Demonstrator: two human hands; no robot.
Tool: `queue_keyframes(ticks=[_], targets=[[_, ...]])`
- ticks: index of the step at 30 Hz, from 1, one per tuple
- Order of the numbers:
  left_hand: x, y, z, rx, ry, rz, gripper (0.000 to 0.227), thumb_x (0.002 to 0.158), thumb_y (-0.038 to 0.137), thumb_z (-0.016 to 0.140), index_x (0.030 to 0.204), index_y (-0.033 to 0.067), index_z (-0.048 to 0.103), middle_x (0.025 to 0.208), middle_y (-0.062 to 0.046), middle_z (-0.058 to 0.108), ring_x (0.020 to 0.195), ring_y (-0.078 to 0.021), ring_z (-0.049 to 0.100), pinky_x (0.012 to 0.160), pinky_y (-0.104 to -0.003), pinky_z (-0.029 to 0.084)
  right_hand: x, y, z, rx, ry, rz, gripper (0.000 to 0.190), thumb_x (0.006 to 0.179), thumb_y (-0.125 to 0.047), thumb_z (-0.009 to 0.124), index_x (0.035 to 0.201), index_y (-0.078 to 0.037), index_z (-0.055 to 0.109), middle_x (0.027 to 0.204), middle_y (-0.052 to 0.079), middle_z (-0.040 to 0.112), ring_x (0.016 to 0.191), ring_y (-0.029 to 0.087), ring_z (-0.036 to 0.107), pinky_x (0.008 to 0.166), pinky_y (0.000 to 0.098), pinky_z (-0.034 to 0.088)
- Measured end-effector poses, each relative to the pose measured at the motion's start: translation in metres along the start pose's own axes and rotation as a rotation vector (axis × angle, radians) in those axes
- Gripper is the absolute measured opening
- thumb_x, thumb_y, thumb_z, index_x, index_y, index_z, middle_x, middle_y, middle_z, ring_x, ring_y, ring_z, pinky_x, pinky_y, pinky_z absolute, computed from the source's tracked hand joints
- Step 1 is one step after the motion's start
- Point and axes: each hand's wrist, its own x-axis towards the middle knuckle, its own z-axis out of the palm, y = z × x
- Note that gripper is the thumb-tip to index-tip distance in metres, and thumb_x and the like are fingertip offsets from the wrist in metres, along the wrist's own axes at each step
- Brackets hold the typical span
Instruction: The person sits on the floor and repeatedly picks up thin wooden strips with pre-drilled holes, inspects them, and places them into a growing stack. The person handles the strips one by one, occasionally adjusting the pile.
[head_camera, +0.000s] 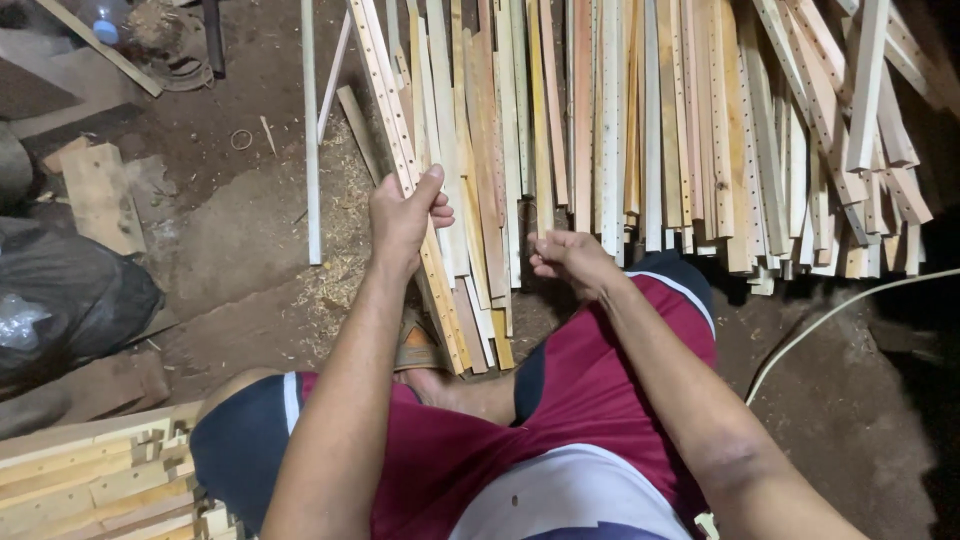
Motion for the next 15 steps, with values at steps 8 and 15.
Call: queue_keyframes(ticks=[8, 15], targets=[[0.008, -0.031, 0.007, -0.002, -0.030, -0.063, 0.043, 0.089, 0.031, 0.079, 0.112, -0.0006, 0.061, 0.096, -0.015, 0.073, 0.085, -0.0224, 0.077, 0.076, -0.042, 0.069, -0.094, 0.024, 0.050, -0.067, -0.226, -0.089, 0.042, 0.088, -0.003, 0.076, 0.127, 0.008, 0.066, 0.094, 0.016, 0.077, 0.081, 0.015, 0.072, 0.069, 0.0254, 0.065], [0.005, -0.014, -0.001, -0.024, 0.043, -0.018, 0.031, 0.088, 0.012, 0.077, 0.105, -0.0021, 0.056, 0.075, -0.014, 0.066, 0.052, -0.0221, 0.070, 0.046, -0.037, 0.067, -0.083, 0.022, 0.067, -0.336, -0.362, -0.197, 0.026, 0.100, -0.027, 0.067, 0.111, -0.006, 0.078, 0.073, 0.012, 0.076, 0.063, 0.014, 0.070, 0.059, 0.0272, 0.060]])
